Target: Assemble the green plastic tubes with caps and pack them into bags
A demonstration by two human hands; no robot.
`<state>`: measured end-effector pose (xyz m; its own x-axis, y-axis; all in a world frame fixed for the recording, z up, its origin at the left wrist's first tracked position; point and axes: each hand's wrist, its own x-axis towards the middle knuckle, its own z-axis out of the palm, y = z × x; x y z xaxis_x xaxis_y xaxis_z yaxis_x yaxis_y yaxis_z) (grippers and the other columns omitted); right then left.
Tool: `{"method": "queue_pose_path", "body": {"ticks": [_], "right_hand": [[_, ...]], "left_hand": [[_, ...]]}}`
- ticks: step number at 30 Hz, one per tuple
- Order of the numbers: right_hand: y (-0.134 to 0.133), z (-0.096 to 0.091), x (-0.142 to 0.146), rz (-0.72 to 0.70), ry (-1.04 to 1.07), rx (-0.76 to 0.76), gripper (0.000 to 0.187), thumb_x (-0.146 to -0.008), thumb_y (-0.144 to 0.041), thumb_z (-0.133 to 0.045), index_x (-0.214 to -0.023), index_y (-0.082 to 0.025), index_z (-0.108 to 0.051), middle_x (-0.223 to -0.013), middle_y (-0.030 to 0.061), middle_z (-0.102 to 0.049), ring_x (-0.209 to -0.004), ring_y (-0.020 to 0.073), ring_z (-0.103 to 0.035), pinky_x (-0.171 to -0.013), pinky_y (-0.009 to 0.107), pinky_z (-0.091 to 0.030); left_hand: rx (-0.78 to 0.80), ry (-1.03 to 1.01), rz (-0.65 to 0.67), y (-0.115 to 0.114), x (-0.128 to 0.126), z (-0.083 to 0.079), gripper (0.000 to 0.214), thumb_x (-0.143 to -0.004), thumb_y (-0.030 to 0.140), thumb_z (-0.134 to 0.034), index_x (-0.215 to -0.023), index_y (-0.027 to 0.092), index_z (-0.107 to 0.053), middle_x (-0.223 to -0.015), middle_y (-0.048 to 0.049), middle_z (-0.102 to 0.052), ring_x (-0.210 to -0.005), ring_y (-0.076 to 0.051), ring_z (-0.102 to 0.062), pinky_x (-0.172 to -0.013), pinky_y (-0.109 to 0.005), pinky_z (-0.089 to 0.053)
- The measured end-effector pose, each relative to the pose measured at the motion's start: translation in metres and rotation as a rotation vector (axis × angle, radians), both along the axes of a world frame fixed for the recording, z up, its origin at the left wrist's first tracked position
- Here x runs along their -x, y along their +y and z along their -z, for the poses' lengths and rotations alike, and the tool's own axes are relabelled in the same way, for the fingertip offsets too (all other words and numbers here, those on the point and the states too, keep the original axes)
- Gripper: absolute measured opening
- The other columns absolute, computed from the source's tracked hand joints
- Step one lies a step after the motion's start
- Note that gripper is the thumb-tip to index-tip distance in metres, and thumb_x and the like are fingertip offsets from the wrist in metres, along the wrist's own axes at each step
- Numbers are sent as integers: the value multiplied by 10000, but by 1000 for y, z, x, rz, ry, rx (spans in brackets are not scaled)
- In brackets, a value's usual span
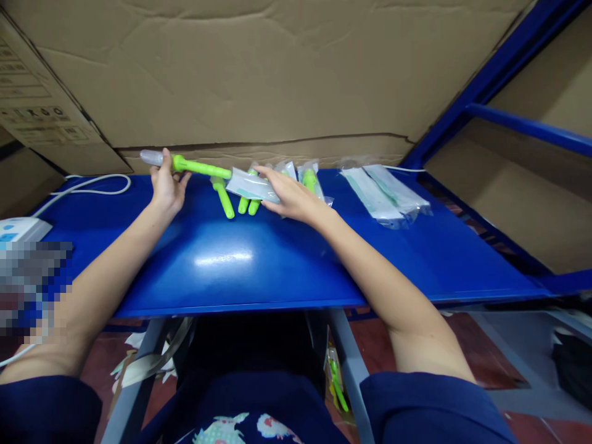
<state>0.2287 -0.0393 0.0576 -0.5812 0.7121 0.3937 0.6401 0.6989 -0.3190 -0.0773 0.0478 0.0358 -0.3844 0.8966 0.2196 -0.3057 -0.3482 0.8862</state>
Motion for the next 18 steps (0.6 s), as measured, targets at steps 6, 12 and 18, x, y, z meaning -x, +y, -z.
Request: {"method": "queue_pose_path", "body": {"ticks": [6,12,18], "right_hand": [[-4,-3,4,-7,10,11,726,-895,-313,-610,-1560,-171,-354,-1593,184,-464,-1434,349,-508,-1153,535,-442],[-1,6,9,-54,56,-46,719,-911,-319,-601,-1565,-176,-338,-1581,185,-473,-1443,344,-493,-1166,546,-426],[9,18,9,-93,116,-163,709,-905,-304,-621,-1552,-191,-352,-1509,187,-532,-1388,362,-540,-1138,575,-450]], "left_hand": [[-63,78,57,-23,-23,-5,598,-830,526,-805,-1276,345,-450,-1117,-6,-700,-1042,-148,-725,-898,-285,-559],[-216,259,113,-41,-40,-5,805,-768,622,-825,-1396,348,-403,-1160,-58,-698,-1204,-221,-704,-969,-328,-568],[-397,422,167,-30,-39,4,855,-730,719,-800,-1376,363,-368,-1351,-114,-646,-1256,-272,-695,-1078,-458,-555]]}}
